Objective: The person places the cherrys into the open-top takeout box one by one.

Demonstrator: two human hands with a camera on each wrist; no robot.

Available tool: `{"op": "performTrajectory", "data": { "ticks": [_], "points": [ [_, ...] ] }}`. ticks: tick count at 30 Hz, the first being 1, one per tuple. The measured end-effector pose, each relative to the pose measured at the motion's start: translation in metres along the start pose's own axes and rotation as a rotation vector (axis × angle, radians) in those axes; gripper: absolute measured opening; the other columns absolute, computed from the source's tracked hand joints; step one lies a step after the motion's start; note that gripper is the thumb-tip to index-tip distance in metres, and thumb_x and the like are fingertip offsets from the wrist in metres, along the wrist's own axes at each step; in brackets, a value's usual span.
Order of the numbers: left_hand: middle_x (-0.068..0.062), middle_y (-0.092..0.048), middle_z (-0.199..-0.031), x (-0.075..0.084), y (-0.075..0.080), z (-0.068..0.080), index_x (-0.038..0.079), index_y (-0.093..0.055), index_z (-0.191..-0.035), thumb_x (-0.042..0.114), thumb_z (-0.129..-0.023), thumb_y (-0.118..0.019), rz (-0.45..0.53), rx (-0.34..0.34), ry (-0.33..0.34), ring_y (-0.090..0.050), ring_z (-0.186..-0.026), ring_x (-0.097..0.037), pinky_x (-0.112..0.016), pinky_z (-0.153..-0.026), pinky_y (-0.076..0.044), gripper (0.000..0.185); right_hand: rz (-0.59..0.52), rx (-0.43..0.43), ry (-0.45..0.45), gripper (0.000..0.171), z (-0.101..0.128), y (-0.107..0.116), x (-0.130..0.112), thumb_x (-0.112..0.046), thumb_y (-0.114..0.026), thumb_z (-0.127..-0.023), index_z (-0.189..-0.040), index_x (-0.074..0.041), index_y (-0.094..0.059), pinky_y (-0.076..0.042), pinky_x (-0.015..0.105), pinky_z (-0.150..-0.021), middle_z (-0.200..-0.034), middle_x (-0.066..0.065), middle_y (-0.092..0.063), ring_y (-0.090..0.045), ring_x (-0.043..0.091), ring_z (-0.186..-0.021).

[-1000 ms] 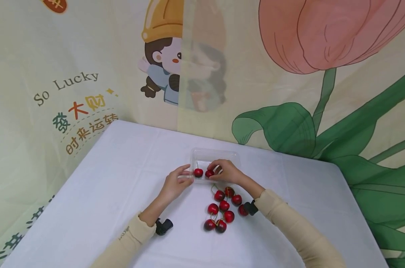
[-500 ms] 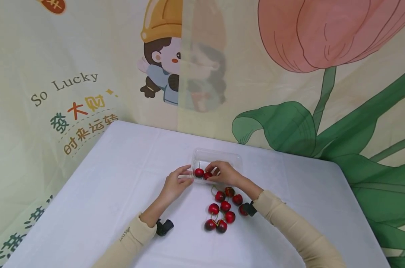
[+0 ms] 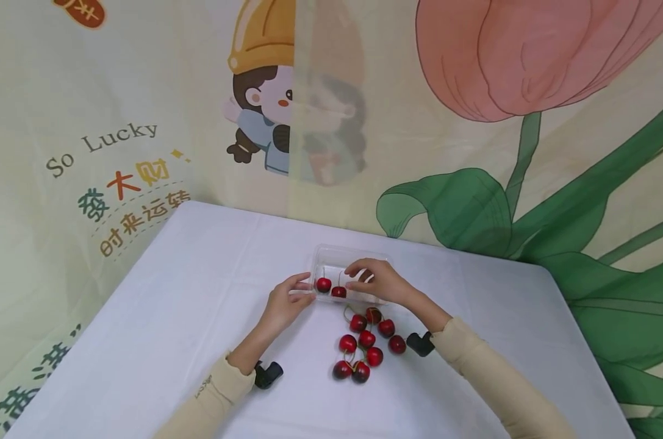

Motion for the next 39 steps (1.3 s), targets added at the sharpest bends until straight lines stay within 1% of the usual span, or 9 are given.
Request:
{"op": "performTrajectory", "data": {
  "ticks": [5,9,14,18,21,27,29,35,39],
  "points": [
    [-0.019,-0.064,-0.11,-0.002,-0.001,0.0,-0.001,-0.053,-0.135,0.003,-0.09,-0.068,0.004,0.001,-0.006,-0.068,-0.099,-0.034,-0.042,-0.088,-0.058,0.048,-0.032,0.079,0.002,0.029,0.018,0.016,-0.007,-0.017,-0.071,-0.09,-0.114,0.0,-0.068,-0.059,0.034,-0.081,-0.111,0.016,-0.068,-0.065,0.024,-0.092],
    [-0.021,-0.064,-0.11,-0.001,-0.005,-0.001,-0.001,-0.054,-0.134,0.002,-0.089,-0.068,0.027,-0.001,-0.024,-0.069,-0.097,-0.034,-0.042,-0.087,-0.058,0.047,-0.056,0.131,0.007,0.026,0.035,0.028,-0.013,-0.015,-0.072,-0.089,-0.111,-0.003,-0.069,-0.059,0.036,-0.081,-0.11,0.015,-0.067,-0.065,0.023,-0.091],
    [-0.021,-0.064,-0.109,0.0,0.001,0.003,-0.002,-0.055,-0.133,0.002,-0.089,-0.068,0.021,0.018,-0.031,-0.069,-0.096,-0.034,-0.042,-0.088,-0.058,0.046,-0.059,0.17,-0.01,0.029,0.05,0.032,-0.019,-0.012,-0.075,-0.086,-0.112,-0.004,-0.068,-0.059,0.034,-0.08,-0.11,0.012,-0.064,-0.065,0.021,-0.088],
    [-0.02,-0.065,-0.108,-0.002,0.004,0.006,-0.001,-0.056,-0.132,0.002,-0.088,-0.069,0.024,0.026,-0.024,-0.069,-0.096,-0.034,-0.042,-0.088,-0.058,0.046,-0.057,0.186,-0.013,0.029,0.063,0.028,-0.018,-0.012,-0.076,-0.085,-0.112,-0.005,-0.068,-0.058,0.03,-0.079,-0.108,0.009,-0.065,-0.064,0.019,-0.087],
    [-0.02,-0.065,-0.107,-0.003,0.003,0.007,-0.001,-0.056,-0.131,0.002,-0.088,-0.069,0.039,0.016,-0.029,-0.069,-0.094,-0.034,-0.042,-0.087,-0.058,0.045,-0.032,0.181,-0.005,0.028,0.08,0.024,-0.013,-0.012,-0.077,-0.084,-0.111,-0.006,-0.069,-0.058,0.029,-0.077,-0.107,0.008,-0.065,-0.063,0.019,-0.088],
    [-0.018,-0.066,-0.105,-0.003,0.003,0.006,0.0,-0.058,-0.128,0.003,-0.088,-0.069,0.039,0.007,-0.037,-0.07,-0.092,-0.033,-0.04,-0.086,-0.058,0.042,0.015,0.101,0.042,0.031,0.115,0.008,0.006,-0.012,-0.079,-0.082,-0.11,-0.005,-0.068,-0.059,0.031,-0.074,-0.107,0.005,-0.064,-0.059,0.027,-0.09],
    [-0.017,-0.066,-0.104,-0.002,0.003,0.006,0.0,-0.059,-0.127,0.003,-0.088,-0.069,0.039,0.009,-0.035,-0.07,-0.093,-0.032,-0.041,-0.087,-0.058,0.04,0.025,0.083,0.045,0.03,0.123,0.002,0.013,-0.014,-0.079,-0.082,-0.109,-0.004,-0.069,-0.059,0.029,-0.071,-0.106,0.004,-0.064,-0.059,0.026,-0.089],
    [-0.016,-0.067,-0.101,-0.003,0.006,0.005,0.0,-0.061,-0.124,0.004,-0.088,-0.067,0.053,0.01,-0.029,-0.07,-0.092,-0.031,-0.039,-0.086,-0.059,0.037,0.035,0.105,0.051,0.027,0.135,-0.009,0.029,-0.007,-0.08,-0.078,-0.103,-0.002,-0.07,-0.058,0.024,-0.065,-0.1,0.007,-0.064,-0.061,0.021,-0.081],
    [-0.015,-0.067,-0.101,-0.005,0.007,0.004,0.0,-0.062,-0.12,0.003,-0.089,-0.066,0.061,0.015,-0.025,-0.07,-0.091,-0.029,-0.037,-0.086,-0.059,0.032,0.021,0.091,0.021,0.028,0.137,-0.017,0.04,-0.004,-0.081,-0.077,-0.103,-0.003,-0.069,-0.056,0.021,-0.064,-0.1,0.006,-0.064,-0.06,0.019,-0.079]
  ]
}}
Point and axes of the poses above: each hand's wrist, its own z-axis away from the middle knuckle, its own y-axis out of the back of the hand, x = y × z, the point moved 6 cm from there along -z, towards the middle knuckle
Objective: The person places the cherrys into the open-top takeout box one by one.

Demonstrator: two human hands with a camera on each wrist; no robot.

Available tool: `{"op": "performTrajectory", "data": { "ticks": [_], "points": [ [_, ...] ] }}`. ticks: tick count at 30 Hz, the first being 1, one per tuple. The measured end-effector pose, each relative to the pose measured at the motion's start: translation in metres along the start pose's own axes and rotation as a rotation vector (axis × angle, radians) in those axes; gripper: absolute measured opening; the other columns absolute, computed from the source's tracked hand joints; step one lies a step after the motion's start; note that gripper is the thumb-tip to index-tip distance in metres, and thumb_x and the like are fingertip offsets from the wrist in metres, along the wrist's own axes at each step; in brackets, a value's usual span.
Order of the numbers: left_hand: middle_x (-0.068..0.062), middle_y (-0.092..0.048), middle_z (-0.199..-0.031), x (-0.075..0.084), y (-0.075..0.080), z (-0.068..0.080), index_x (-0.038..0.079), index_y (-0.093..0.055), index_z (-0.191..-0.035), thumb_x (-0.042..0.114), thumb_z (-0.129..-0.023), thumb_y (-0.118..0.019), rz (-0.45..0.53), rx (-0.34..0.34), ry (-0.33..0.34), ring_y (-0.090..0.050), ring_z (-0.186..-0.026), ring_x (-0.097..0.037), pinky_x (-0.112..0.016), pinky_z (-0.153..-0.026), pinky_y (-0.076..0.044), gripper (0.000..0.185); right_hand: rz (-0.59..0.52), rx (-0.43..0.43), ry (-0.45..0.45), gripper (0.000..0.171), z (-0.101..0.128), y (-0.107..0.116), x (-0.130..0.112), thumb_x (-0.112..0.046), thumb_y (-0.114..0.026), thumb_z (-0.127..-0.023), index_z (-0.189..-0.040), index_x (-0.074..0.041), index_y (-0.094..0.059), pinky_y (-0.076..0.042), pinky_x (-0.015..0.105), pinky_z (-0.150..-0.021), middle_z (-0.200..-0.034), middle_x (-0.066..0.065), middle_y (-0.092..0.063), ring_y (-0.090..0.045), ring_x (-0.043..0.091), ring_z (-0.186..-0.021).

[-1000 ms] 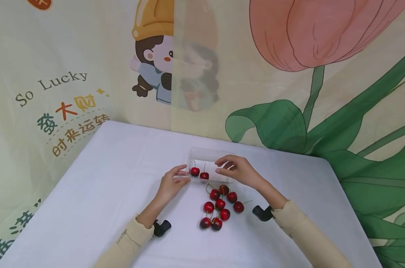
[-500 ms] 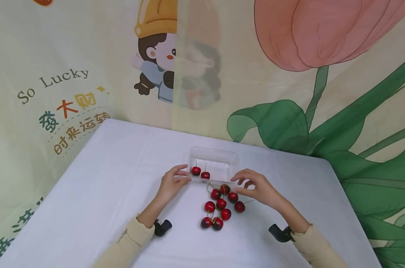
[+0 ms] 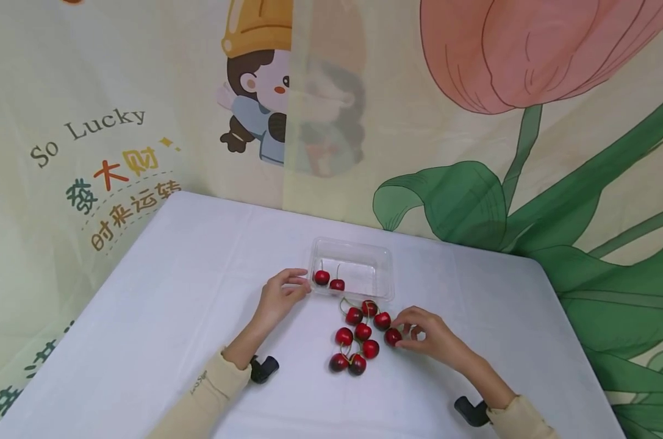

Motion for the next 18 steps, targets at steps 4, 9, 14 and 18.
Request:
{"op": "performTrajectory", "data": {
  "ticks": [4,9,14,18],
  "points": [
    [-0.016,-0.066,-0.101,0.0001,0.0018,0.0,-0.002,-0.063,-0.118,0.002,-0.089,-0.065,0.022,0.001,0.003,-0.07,-0.091,-0.03,-0.035,-0.084,-0.059,0.029,-0.004,-0.026,-0.031,0.029,0.0006,-0.0055,0.0069,-0.004,-0.081,-0.077,-0.104,-0.005,-0.07,-0.057,0.023,-0.067,-0.1,0.004,-0.064,-0.06,0.016,-0.082],
    [-0.018,-0.067,-0.101,-0.0031,0.0026,-0.0005,-0.004,-0.065,-0.113,0.003,-0.089,-0.067,0.061,0.008,0.027,-0.07,-0.091,-0.032,-0.032,-0.081,-0.06,0.025,-0.001,-0.047,-0.065,0.029,0.0019,-0.009,0.0104,-0.006,-0.08,-0.078,-0.105,-0.007,-0.07,-0.057,0.023,-0.07,-0.1,0.002,-0.064,-0.058,0.011,-0.083],
    [-0.018,-0.068,-0.1,-0.0036,0.0037,-0.0018,-0.003,-0.067,-0.109,0.005,-0.087,-0.071,0.047,0.027,0.027,-0.07,-0.088,-0.03,-0.032,-0.08,-0.06,0.024,-0.009,-0.051,-0.083,0.029,0.0026,-0.0101,0.011,-0.006,-0.08,-0.078,-0.105,-0.008,-0.068,-0.057,0.023,-0.07,-0.102,0.003,-0.065,-0.058,0.011,-0.083],
    [-0.016,-0.069,-0.099,-0.0006,0.0028,-0.0028,-0.003,-0.069,-0.107,0.006,-0.087,-0.072,0.04,0.03,0.027,-0.07,-0.088,-0.027,-0.032,-0.08,-0.06,0.023,-0.015,-0.055,-0.088,0.029,0.003,-0.01,0.0106,-0.006,-0.079,-0.079,-0.106,-0.008,-0.067,-0.058,0.023,-0.069,-0.105,0.005,-0.066,-0.058,0.011,-0.084]
  ]
}}
Point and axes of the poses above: each hand's wrist, its own z-axis away from the middle knuckle, its own y-axis out of the back of the hand, x = y × z, the point moved 6 cm from there along -z, towards the middle knuckle
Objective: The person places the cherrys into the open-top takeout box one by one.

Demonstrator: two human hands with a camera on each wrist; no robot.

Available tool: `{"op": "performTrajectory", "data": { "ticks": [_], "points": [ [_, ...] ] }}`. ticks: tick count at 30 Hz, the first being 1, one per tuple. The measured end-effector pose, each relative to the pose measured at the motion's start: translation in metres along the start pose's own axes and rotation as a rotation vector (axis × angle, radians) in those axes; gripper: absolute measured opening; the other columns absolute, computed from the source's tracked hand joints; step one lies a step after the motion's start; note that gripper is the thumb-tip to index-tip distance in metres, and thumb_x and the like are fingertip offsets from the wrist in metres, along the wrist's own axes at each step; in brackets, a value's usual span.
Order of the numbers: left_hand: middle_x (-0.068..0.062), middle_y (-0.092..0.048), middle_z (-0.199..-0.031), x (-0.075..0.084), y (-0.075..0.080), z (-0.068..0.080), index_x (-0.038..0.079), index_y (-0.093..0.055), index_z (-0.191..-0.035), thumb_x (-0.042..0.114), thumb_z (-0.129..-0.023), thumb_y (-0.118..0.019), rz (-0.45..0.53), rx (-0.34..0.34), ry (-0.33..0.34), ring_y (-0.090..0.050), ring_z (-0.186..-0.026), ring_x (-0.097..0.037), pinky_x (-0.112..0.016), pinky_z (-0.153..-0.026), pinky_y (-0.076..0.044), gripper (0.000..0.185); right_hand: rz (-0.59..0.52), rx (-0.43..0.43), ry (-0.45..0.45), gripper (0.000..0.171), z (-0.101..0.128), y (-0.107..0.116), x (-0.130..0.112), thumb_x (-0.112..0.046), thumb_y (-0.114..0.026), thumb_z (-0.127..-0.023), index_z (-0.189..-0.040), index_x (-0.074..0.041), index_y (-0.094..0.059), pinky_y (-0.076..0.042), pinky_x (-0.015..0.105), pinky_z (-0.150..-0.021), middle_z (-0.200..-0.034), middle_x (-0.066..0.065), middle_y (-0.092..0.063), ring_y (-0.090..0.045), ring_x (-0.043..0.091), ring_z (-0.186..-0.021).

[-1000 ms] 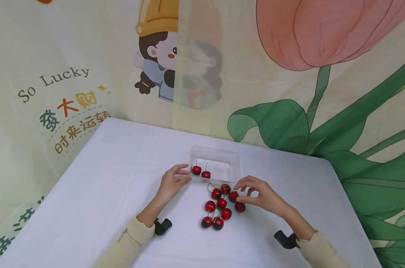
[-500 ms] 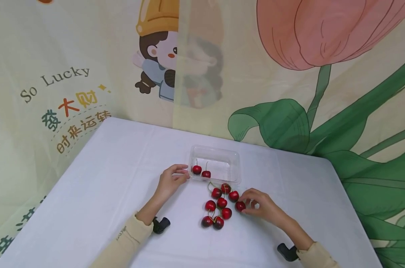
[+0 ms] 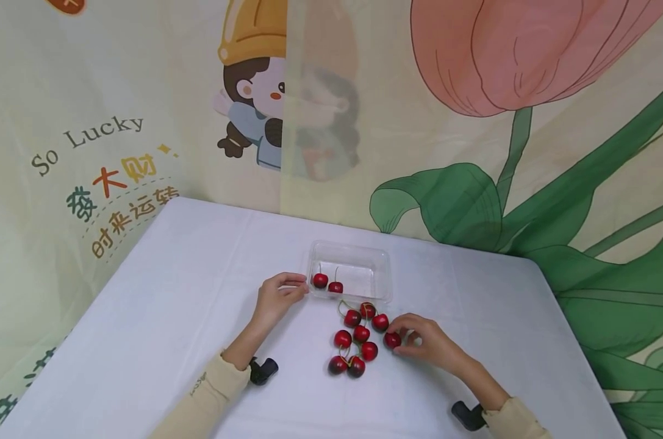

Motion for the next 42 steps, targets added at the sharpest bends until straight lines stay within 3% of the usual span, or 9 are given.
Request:
{"op": "performTrajectory", "data": {
  "ticks": [5,8,13,19,23,34,38,42],
  "points": [
    [-0.015,-0.07,-0.099,0.001,0.0,-0.001,-0.003,-0.07,-0.106,0.005,-0.086,-0.071,-0.002,0.006,0.0,-0.071,-0.087,-0.026,-0.033,-0.08,-0.06,0.022,-0.019,0.002,-0.002,0.03,0.001,0.004,0.002,-0.007,-0.079,-0.079,-0.107,-0.009,-0.068,-0.057,0.023,-0.07,-0.104,0.005,-0.067,-0.059,0.011,-0.085],
    [-0.015,-0.069,-0.097,0.003,-0.001,-0.002,-0.003,-0.069,-0.107,0.005,-0.086,-0.071,0.001,0.001,-0.003,-0.071,-0.085,-0.026,-0.032,-0.08,-0.06,0.023,-0.063,0.032,0.057,0.032,0.003,0.013,-0.001,-0.007,-0.08,-0.079,-0.108,-0.007,-0.067,-0.059,0.025,-0.07,-0.104,0.008,-0.067,-0.061,0.014,-0.085],
    [-0.018,-0.067,-0.095,0.004,-0.001,-0.003,-0.006,-0.066,-0.11,0.0,-0.088,-0.069,0.061,-0.015,-0.006,-0.071,-0.082,-0.027,-0.028,-0.075,-0.061,0.023,-0.101,0.131,0.18,0.036,0.0,0.041,-0.011,-0.003,-0.079,-0.078,-0.112,-0.003,-0.066,-0.061,0.03,-0.072,-0.105,0.013,-0.067,-0.063,0.017,-0.088],
    [-0.02,-0.065,-0.096,0.004,-0.002,-0.003,-0.008,-0.064,-0.112,-0.004,-0.088,-0.067,0.103,-0.015,0.024,-0.072,-0.082,-0.027,-0.026,-0.073,-0.06,0.025,-0.111,0.249,0.21,0.039,-0.015,0.078,-0.021,0.006,-0.078,-0.076,-0.113,0.0,-0.066,-0.059,0.021,-0.076,-0.108,0.016,-0.066,-0.062,0.01,-0.092],
    [-0.022,-0.065,-0.099,0.002,-0.002,-0.001,-0.007,-0.062,-0.117,-0.002,-0.088,-0.068,0.101,-0.005,0.049,-0.072,-0.084,-0.027,-0.026,-0.073,-0.06,0.03,-0.134,0.272,0.217,0.04,-0.032,0.091,-0.024,0.008,-0.076,-0.077,-0.115,0.003,-0.064,-0.058,0.021,-0.078,-0.11,0.02,-0.065,-0.062,0.009,-0.094],
    [-0.024,-0.066,-0.1,0.001,-0.002,0.0,-0.009,-0.06,-0.119,-0.003,-0.088,-0.067,0.132,-0.005,0.052,-0.072,-0.084,-0.029,-0.026,-0.071,-0.061,0.033,-0.098,0.246,0.089,0.038,-0.08,0.089,-0.031,-0.001,-0.078,-0.08,-0.115,0.003,-0.064,-0.059,0.026,-0.081,-0.109,0.018,-0.066,-0.064,0.031,-0.094],
    [-0.023,-0.066,-0.101,0.001,-0.002,0.001,-0.009,-0.061,-0.119,-0.003,-0.087,-0.068,0.145,0.001,0.062,-0.072,-0.083,-0.027,-0.025,-0.071,-0.06,0.033,-0.096,0.221,0.052,0.036,-0.097,0.082,-0.034,-0.003,-0.078,-0.081,-0.114,0.003,-0.065,-0.06,0.036,-0.082,-0.107,0.018,-0.067,-0.064,0.032,-0.094],
    [-0.024,-0.065,-0.101,0.001,-0.004,0.001,-0.009,-0.061,-0.119,-0.003,-0.087,-0.068,0.153,-0.005,0.051,-0.072,-0.085,-0.029,-0.026,-0.073,-0.06,0.033,-0.073,0.168,0.027,0.034,-0.112,0.074,-0.036,-0.002,-0.078,-0.08,-0.111,0.002,-0.066,-0.06,0.038,-0.08,-0.106,0.018,-0.066,-0.065,0.031,-0.092]
  ]
}}
Point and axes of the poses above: each hand's wrist, its own z-axis away from the middle knuckle, its own y-axis out of the back of the hand, x = y × z, the point moved 6 cm from there along -z, towards the middle knuckle
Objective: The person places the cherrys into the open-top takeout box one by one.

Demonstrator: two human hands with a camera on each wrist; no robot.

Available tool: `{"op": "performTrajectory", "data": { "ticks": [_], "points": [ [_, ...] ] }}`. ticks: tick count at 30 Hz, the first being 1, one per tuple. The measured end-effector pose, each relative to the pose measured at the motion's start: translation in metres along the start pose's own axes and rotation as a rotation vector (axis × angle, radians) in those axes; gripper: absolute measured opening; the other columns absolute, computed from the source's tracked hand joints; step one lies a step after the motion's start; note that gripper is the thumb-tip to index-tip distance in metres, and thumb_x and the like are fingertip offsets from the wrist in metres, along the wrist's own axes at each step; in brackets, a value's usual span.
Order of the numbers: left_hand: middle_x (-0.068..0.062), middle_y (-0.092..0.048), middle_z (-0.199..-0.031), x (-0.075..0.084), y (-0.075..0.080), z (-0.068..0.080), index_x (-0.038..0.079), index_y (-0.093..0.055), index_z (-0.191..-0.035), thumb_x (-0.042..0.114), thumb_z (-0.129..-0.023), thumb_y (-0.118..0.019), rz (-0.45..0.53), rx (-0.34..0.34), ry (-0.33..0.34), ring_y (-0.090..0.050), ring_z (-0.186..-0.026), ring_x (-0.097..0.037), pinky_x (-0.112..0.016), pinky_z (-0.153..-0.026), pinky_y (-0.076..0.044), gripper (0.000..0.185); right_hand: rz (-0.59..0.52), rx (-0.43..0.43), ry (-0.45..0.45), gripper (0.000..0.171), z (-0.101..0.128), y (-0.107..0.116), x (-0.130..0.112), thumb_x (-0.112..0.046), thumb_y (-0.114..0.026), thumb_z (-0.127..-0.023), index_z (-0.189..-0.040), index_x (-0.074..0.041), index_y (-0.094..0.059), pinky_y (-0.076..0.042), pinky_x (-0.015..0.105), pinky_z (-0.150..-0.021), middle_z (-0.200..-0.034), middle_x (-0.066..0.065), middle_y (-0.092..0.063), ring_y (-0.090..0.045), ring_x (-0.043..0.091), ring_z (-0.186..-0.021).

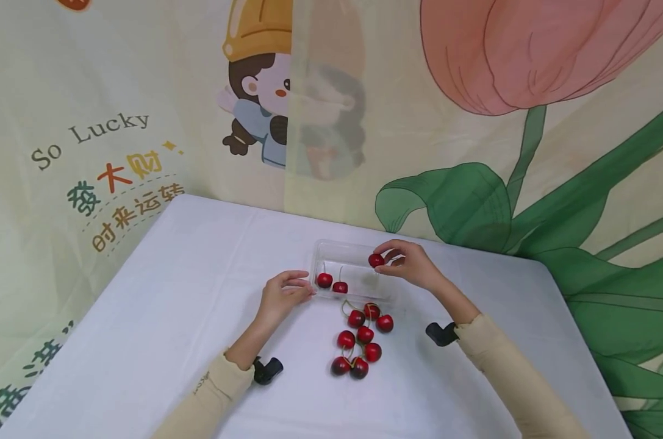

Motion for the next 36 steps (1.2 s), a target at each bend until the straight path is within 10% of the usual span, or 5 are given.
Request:
{"op": "performTrajectory", "data": {
  "ticks": [15,36],
  "points": [
    [-0.02,-0.067,-0.099,-0.003,-0.001,-0.004,-0.007,-0.062,-0.118,-0.003,-0.087,-0.068,-0.037,0.003,-0.001,-0.072,-0.084,-0.028,-0.028,-0.075,-0.061,0.032,0.049,-0.148,-0.071,0.03,-0.034,-0.059,-0.002,-0.004,-0.076,-0.083,-0.111,0.001,-0.066,-0.06,0.032,-0.078,-0.109,0.017,-0.067,-0.065,0.025,-0.088],
    [-0.02,-0.068,-0.096,-0.001,-0.004,-0.003,-0.009,-0.064,-0.114,-0.007,-0.086,-0.065,-0.029,0.003,-0.018,-0.072,-0.083,-0.027,-0.025,-0.072,-0.061,0.028,0.039,-0.202,-0.082,0.033,-0.031,-0.078,0.01,-0.001,-0.073,-0.084,-0.116,0.001,-0.066,-0.058,0.029,-0.077,-0.115,0.019,-0.066,-0.065,0.025,-0.089]
  ]
}}
Point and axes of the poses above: each hand's wrist, its own z-axis away from the middle knuckle, its own y-axis out of the back of the hand, x = y × z, the point moved 6 cm from there along -z, towards the middle knuckle
